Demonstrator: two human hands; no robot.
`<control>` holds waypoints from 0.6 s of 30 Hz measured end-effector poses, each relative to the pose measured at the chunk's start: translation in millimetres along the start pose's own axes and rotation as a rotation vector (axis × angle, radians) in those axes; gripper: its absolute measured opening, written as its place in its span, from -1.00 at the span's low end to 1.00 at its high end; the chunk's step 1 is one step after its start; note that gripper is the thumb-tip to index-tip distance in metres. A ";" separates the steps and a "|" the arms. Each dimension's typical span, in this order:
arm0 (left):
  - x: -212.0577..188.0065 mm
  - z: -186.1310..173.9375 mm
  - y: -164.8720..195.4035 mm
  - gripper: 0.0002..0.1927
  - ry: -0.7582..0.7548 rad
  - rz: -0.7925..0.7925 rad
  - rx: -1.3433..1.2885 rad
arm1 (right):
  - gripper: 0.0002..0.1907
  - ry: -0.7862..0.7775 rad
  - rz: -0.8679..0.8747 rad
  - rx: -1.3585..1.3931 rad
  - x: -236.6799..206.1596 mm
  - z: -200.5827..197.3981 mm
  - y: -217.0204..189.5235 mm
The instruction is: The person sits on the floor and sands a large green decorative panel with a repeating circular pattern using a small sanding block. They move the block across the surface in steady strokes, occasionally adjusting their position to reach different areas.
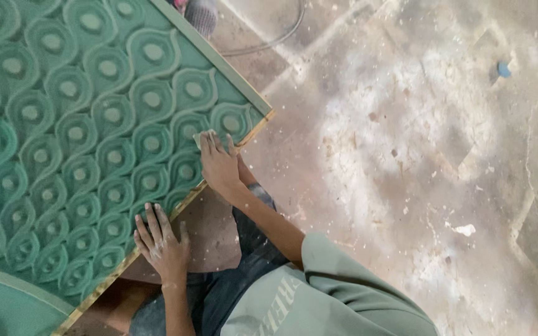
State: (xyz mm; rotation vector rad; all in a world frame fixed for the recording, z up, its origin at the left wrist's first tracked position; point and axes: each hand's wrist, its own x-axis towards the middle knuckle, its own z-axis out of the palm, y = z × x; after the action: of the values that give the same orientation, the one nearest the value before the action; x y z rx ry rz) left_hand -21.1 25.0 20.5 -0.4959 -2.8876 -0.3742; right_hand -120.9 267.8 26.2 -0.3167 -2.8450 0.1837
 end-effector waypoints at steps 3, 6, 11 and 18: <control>0.2 0.3 3.4 -0.28 -0.019 -0.027 0.007 | -0.29 -0.024 -0.010 0.037 1.3 8.0 7.9; -1.0 -1.0 3.4 -0.28 -0.025 -0.013 0.033 | -0.25 -0.030 -0.047 0.061 4.5 14.3 17.8; 2.7 1.4 4.4 -0.26 0.007 -0.009 0.011 | -0.25 0.044 -0.159 0.174 14.5 12.4 20.8; -1.2 7.9 2.5 -0.27 0.033 0.013 0.107 | -0.26 0.044 -0.291 0.176 16.5 17.5 -14.8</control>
State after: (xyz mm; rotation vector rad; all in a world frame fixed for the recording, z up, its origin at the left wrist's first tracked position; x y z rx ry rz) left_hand -20.3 29.1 13.3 -0.4851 -2.8523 -0.2224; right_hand -144.2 255.7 16.0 0.1273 -2.7652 0.3585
